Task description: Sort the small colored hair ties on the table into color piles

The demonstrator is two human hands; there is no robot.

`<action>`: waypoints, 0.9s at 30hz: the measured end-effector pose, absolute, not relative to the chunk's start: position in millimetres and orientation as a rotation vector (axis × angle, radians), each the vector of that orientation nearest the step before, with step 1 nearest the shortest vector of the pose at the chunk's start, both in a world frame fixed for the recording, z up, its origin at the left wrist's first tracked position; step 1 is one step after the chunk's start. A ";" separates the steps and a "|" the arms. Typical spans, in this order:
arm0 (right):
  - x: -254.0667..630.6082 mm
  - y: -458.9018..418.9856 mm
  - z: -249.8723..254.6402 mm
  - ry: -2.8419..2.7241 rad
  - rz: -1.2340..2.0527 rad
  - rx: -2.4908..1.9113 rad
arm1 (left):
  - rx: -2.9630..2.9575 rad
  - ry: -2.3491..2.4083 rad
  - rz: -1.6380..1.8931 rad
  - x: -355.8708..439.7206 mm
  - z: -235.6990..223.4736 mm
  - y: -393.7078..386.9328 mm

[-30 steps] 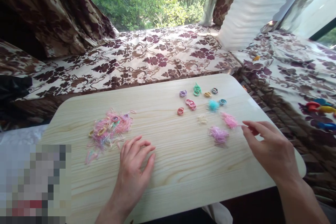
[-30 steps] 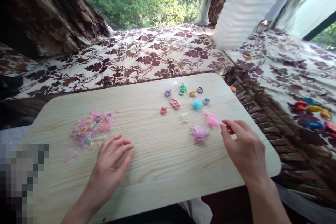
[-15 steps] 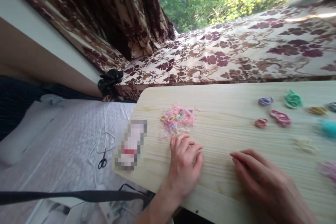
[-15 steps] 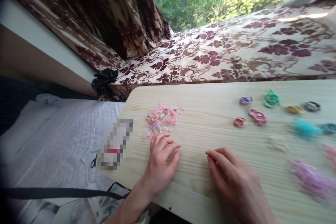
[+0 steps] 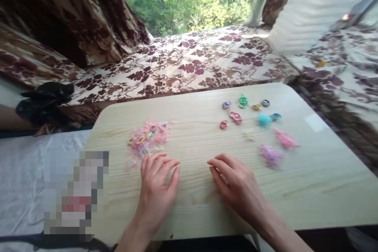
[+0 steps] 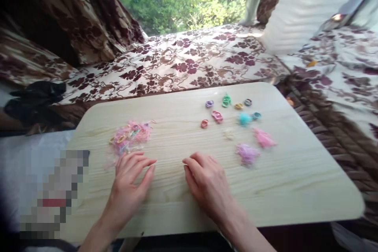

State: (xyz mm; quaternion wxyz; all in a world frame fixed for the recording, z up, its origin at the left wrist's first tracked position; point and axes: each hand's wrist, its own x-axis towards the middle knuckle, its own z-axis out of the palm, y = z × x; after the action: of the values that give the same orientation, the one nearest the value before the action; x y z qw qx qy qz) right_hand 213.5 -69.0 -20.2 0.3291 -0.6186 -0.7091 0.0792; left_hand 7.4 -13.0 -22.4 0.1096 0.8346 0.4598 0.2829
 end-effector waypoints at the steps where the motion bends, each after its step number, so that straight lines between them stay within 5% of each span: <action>1: 222.5 -76.7 -16.9 -1.816 0.173 -1.650 | 2.470 1.313 0.830 11.6 -22.5 -13.3; 11: 320.0 -144.8 -16.8 -1.431 -0.198 -2.189 | 2.576 1.165 0.739 39.2 -20.7 -20.5; 27: 341.7 -123.4 -21.3 -1.572 -0.172 -2.249 | 2.603 1.188 0.747 33.6 -24.0 -19.6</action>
State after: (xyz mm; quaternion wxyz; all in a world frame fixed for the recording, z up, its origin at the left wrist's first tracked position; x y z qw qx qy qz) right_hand 341.7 -123.4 -21.3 0.1948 -0.8024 -0.5608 -0.0614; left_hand 33.6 -19.6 -24.0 0.0919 0.8765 0.4000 0.2515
